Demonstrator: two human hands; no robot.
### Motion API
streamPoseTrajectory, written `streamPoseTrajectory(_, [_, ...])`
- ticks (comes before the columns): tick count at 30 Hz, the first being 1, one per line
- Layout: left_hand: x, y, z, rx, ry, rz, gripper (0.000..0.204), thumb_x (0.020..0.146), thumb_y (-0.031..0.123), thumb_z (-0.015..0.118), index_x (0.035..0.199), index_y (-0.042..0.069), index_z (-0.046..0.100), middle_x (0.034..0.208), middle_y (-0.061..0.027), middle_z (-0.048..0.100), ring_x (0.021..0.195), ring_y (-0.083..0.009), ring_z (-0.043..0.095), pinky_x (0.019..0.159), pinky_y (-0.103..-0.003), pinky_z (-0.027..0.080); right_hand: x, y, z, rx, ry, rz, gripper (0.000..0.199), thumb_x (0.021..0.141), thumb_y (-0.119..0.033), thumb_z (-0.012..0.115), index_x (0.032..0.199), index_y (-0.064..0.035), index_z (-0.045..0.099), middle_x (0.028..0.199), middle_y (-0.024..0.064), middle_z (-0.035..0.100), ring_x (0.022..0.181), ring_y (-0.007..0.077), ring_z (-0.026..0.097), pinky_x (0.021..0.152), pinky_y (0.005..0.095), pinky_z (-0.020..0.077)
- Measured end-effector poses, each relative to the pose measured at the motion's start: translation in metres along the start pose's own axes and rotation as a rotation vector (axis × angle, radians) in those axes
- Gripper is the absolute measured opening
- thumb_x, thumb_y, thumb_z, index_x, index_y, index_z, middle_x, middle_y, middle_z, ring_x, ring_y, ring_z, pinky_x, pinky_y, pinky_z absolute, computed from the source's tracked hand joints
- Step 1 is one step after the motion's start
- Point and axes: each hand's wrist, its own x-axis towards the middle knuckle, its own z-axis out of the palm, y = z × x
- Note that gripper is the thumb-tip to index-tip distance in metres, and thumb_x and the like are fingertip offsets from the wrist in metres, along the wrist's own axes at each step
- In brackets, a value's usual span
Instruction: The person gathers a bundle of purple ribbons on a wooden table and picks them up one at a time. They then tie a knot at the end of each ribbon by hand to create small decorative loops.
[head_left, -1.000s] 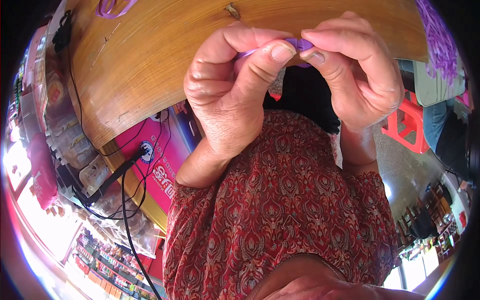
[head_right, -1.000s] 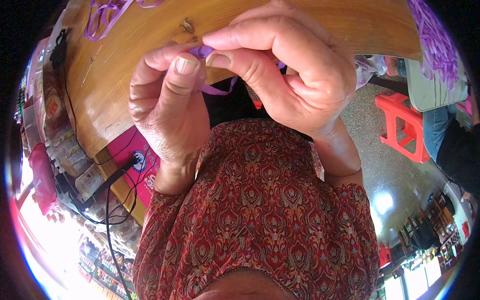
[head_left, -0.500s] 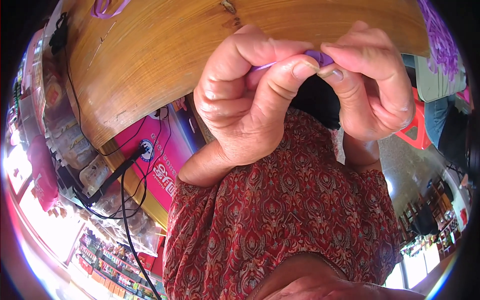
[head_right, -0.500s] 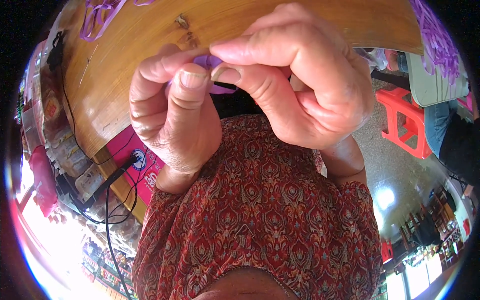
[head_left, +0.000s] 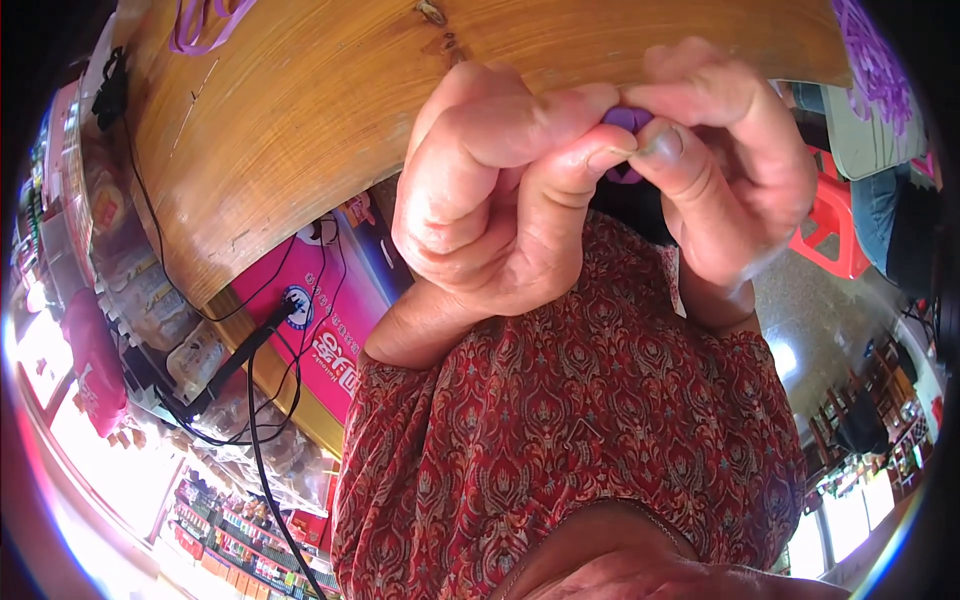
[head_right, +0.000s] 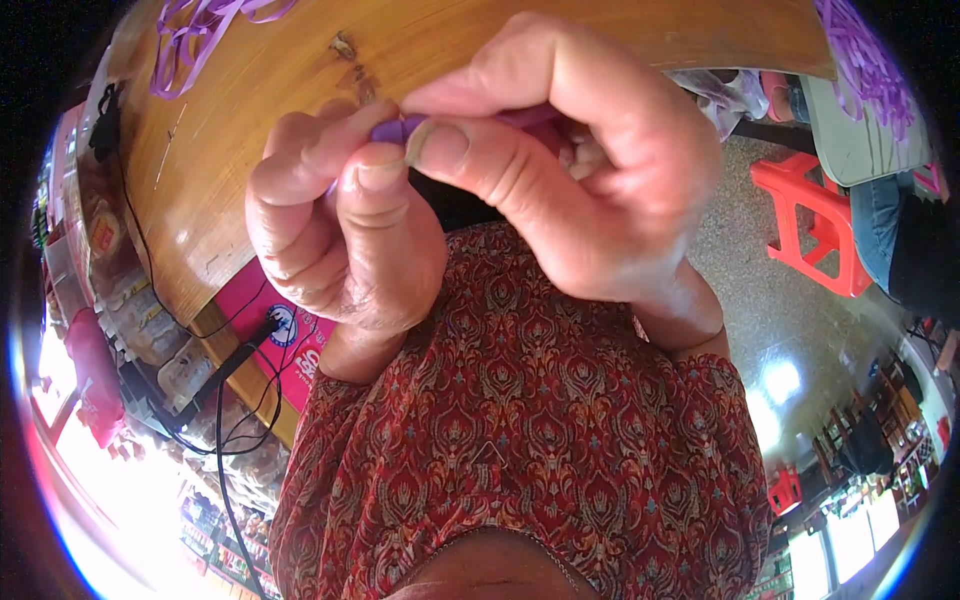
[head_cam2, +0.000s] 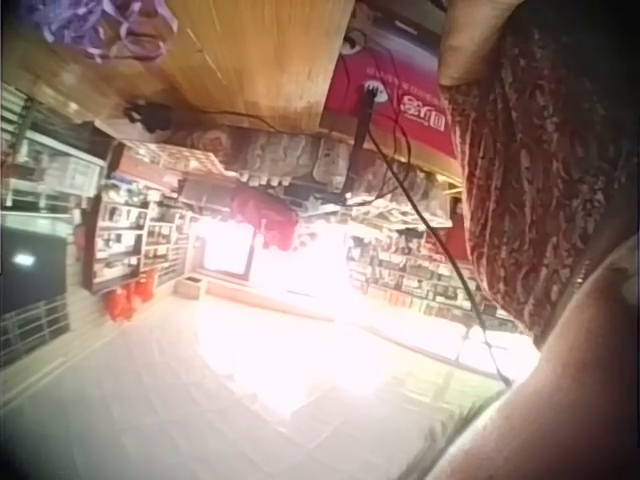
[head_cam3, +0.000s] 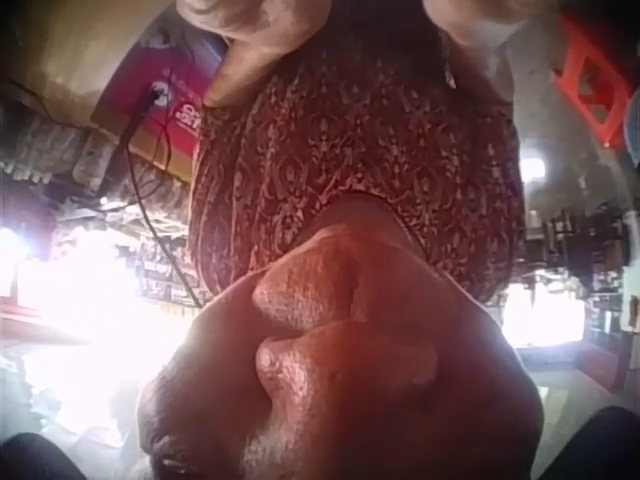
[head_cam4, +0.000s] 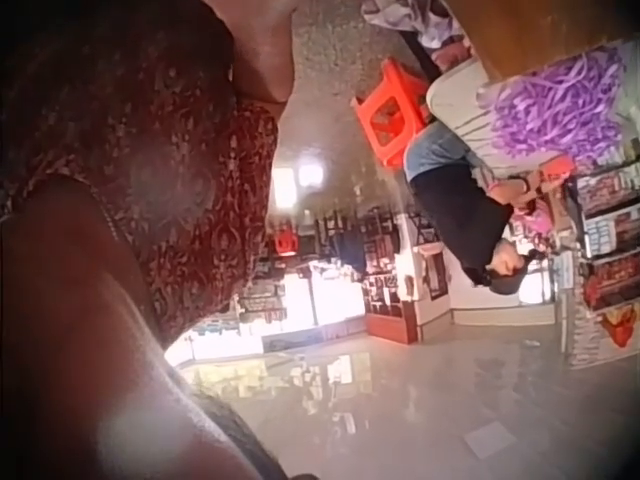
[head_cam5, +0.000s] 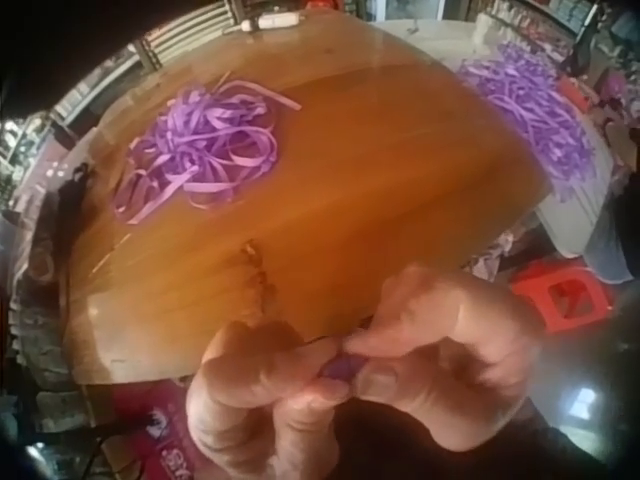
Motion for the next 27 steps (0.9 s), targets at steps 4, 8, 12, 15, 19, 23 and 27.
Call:
streamPoseTrajectory(4, [-0.001, -0.013, 0.006, -0.085, 0.091, -0.018, 0.012, 0.08, -0.003, 0.066, 0.089, -0.002, 0.059, 0.078, -0.0055, 0.059, 0.06, -0.007, 0.05, 0.055, -0.019, 0.039, 0.005, 0.014, -0.009, 0.079, -0.055, 0.005, 0.015, 0.082, 0.0, 0.061, 0.095, 0.0064, 0.058, 0.088, 0.0124, 0.058, 0.074, 0.0144, 0.055, 0.066, 0.0223, 0.0437])
streamPoseTrajectory(8, [-0.006, -0.013, 0.012, -0.254, 0.225, -0.265, 0.008, 0.082, -0.004, 0.064, 0.089, 0.0, 0.061, 0.078, -0.0012, 0.059, 0.066, -0.0033, 0.05, 0.059, -0.016, 0.04, 0.009, 0.007, -0.005, 0.105, 0.006, 0.172, 0.014, 0.085, 0.0, 0.06, 0.097, 0.0052, 0.058, 0.094, 0.0099, 0.061, 0.086, 0.0149, 0.061, 0.078, 0.0249, 0.0484])
streamPoseTrajectory(12, [0.001, -0.004, 0.008, -0.35, 0.268, -0.391, 0.006, 0.083, 0.0, 0.064, 0.089, 0.001, 0.062, 0.076, 0.0005, 0.058, 0.064, -0.0019, 0.048, 0.058, -0.015, 0.039, 0.012, -0.005, 0.002, -0.115, 0.006, 0.198, 0.012, 0.085, -0.002, 0.06, 0.095, 0.0048, 0.059, 0.089, 0.0092, 0.062, 0.08, 0.0134, 0.059, 0.072, 0.0228, 0.0462])
streamPoseTrajectory(15, [0.001, -0.006, 0.006, -0.309, 0.272, -0.342, 0.006, 0.084, 0.0, 0.064, 0.089, 0.001, 0.062, 0.075, 0.0006, 0.058, 0.057, -0.0011, 0.046, 0.05, -0.015, 0.037, 0.037, -0.026, -0.019, -0.224, -0.148, 0.33, 0.017, 0.082, 0.001, 0.062, 0.099, 0.0048, 0.059, 0.091, 0.0108, 0.063, 0.08, 0.0143, 0.061, 0.07, 0.023, 0.0475])
streamPoseTrajectory(19, [0.003, -0.001, 0.008, -0.336, 0.256, -0.356, 0.007, 0.084, 0.0, 0.063, 0.091, 0.001, 0.061, 0.078, -0.0023, 0.062, 0.055, -0.001, 0.046, 0.048, -0.015, 0.037, 0.03, -0.015, -0.005, -0.354, -0.2, -0.089, 0.026, 0.079, 0.009, 0.064, 0.105, 0.0049, 0.061, 0.094, 0.0138, 0.064, 0.08, 0.0178, 0.064, 0.07, 0.0245, 0.0511])
streamPoseTrajectory(23, [0.002, -0.004, 0.006, -0.346, 0.247, -0.347, 0.008, 0.084, -0.001, 0.062, 0.091, 0.001, 0.06, 0.08, -0.004, 0.064, 0.056, -0.0006, 0.046, 0.048, -0.014, 0.037, 0.031, -0.007, -0.004, -0.301, -0.177, -0.124, 0.026, 0.078, 0.008, 0.065, 0.104, 0.0056, 0.061, 0.093, 0.0134, 0.064, 0.078, 0.0188, 0.065, 0.067, 0.0252, 0.0516])
streamPoseTrajectory(27, [0.003, -0.001, 0.008, -0.396, 0.251, -0.401, 0.008, 0.084, -0.001, 0.062, 0.091, 0.002, 0.06, 0.08, -0.0029, 0.064, 0.056, 0.0, 0.045, 0.048, -0.014, 0.036, 0.034, -0.003, -0.007, -0.276, -0.172, -0.172, 0.026, 0.077, 0.007, 0.066, 0.103, 0.0063, 0.061, 0.091, 0.0131, 0.064, 0.076, 0.0197, 0.065, 0.065, 0.0259, 0.0519])
